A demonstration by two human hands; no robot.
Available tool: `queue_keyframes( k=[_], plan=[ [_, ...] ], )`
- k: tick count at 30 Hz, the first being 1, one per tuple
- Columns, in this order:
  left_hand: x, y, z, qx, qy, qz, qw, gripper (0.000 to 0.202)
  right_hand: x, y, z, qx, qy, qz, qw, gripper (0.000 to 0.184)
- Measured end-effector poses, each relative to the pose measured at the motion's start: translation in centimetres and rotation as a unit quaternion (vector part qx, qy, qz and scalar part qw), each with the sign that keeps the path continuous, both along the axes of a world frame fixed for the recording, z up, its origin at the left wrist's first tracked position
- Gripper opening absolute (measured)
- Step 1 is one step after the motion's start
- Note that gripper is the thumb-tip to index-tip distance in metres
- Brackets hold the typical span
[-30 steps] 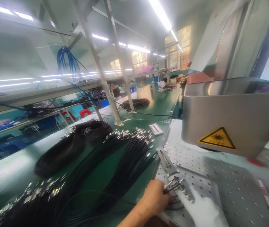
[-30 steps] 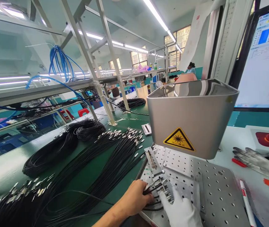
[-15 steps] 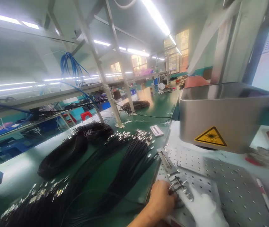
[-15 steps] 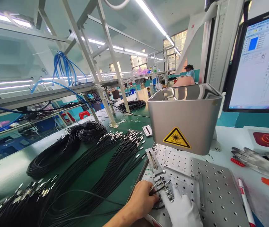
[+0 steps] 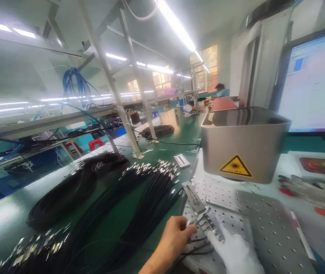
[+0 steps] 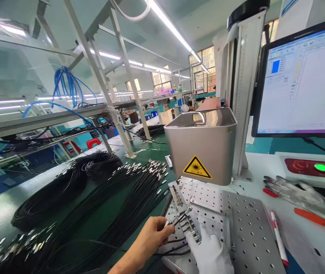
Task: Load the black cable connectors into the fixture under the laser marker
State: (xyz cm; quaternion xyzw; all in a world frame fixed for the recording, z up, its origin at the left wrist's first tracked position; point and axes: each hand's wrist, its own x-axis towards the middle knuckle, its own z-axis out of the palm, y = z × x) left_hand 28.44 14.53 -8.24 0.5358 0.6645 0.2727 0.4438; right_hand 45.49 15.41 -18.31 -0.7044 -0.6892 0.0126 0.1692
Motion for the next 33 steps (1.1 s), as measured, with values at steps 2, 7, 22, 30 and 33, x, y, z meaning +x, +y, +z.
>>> queue_keyframes(
  k=[2,7,22,30,33],
  plan=[
    [0.3,0.1,0.1,0.022,0.037,-0.001,0.999,0.024,-0.4,0.2,0.7,-0.088,0.054,-0.027,0.994,0.045],
    [1.5,0.0,1.4,0.037,0.175,-0.024,0.983,0.03,-0.8,0.3,1.3,-0.127,0.082,-0.047,0.987,0.047],
    [2.2,0.3,1.9,-0.02,0.407,-0.086,0.909,0.011,-0.8,-0.1,0.5,-0.043,0.001,-0.043,0.998,0.043],
    [2.3,0.1,2.3,-0.03,0.407,-0.095,0.908,0.016,1.5,-0.5,2.2,-0.019,-0.139,0.219,0.966,0.075],
    [2.4,0.2,2.2,-0.029,0.403,-0.099,0.909,0.016,1.8,-0.2,3.1,-0.023,-0.132,0.241,0.961,0.079]
  ],
)
